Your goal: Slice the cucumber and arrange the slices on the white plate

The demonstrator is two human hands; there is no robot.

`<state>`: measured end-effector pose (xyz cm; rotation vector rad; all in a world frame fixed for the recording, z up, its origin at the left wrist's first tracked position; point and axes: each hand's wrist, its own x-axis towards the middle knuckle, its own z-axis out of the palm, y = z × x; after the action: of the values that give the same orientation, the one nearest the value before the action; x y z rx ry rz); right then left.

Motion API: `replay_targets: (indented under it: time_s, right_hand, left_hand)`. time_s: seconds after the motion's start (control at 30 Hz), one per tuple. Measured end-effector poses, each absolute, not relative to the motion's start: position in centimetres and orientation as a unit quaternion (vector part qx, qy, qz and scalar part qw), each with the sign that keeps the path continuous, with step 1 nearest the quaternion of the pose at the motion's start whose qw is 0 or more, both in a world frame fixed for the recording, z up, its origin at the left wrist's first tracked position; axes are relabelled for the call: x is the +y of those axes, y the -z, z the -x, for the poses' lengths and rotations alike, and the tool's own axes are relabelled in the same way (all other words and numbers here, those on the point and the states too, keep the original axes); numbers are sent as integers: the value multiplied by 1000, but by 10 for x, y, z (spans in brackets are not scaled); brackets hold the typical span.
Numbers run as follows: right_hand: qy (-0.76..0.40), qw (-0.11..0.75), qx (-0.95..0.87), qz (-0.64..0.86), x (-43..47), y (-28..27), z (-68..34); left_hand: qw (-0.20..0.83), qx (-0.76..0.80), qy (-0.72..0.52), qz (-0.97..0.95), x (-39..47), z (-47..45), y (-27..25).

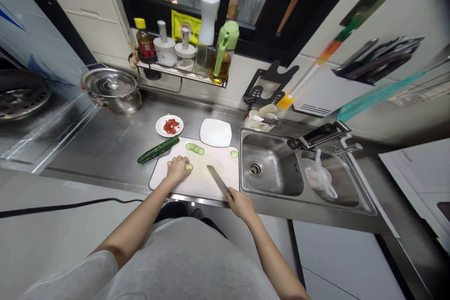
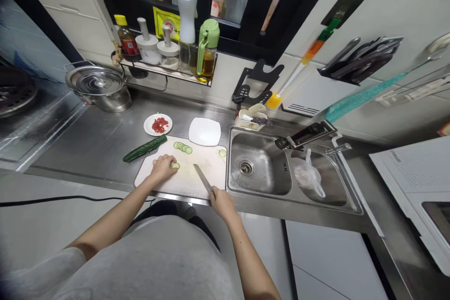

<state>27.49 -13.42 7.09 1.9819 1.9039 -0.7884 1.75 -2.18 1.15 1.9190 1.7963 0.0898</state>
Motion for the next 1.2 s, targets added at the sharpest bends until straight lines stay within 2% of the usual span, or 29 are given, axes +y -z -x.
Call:
replay_targets:
  time_s: [0.27,0.4,0.53,0.87,1.1,1.2]
  right_hand:
    - [271,140,659,-687,-133,-68,-276]
    - [274,138,663,-683,-134,-68,-279]
    - [276,131,662,-684,-135,-67,-283]
    - [274,136,667,-679,-134,-63,-287]
    - [274,136,668,-678,-133,-64,-291]
    - [271,140,667,-680,-132,-65,-293]
  left_hand:
    - [305,656,-75,-686,-26,-17,-14]
    - [308,704,-112,-630,-27,11,-16]
    - [306,739,-78,-596,-25,35,-17]
    - [200,718,-46,-665,-44,-30,-12]
    - [277,726,-85,-624,-43,-16,-14]
    - [273,757,-92,-586,-43,7,-14]
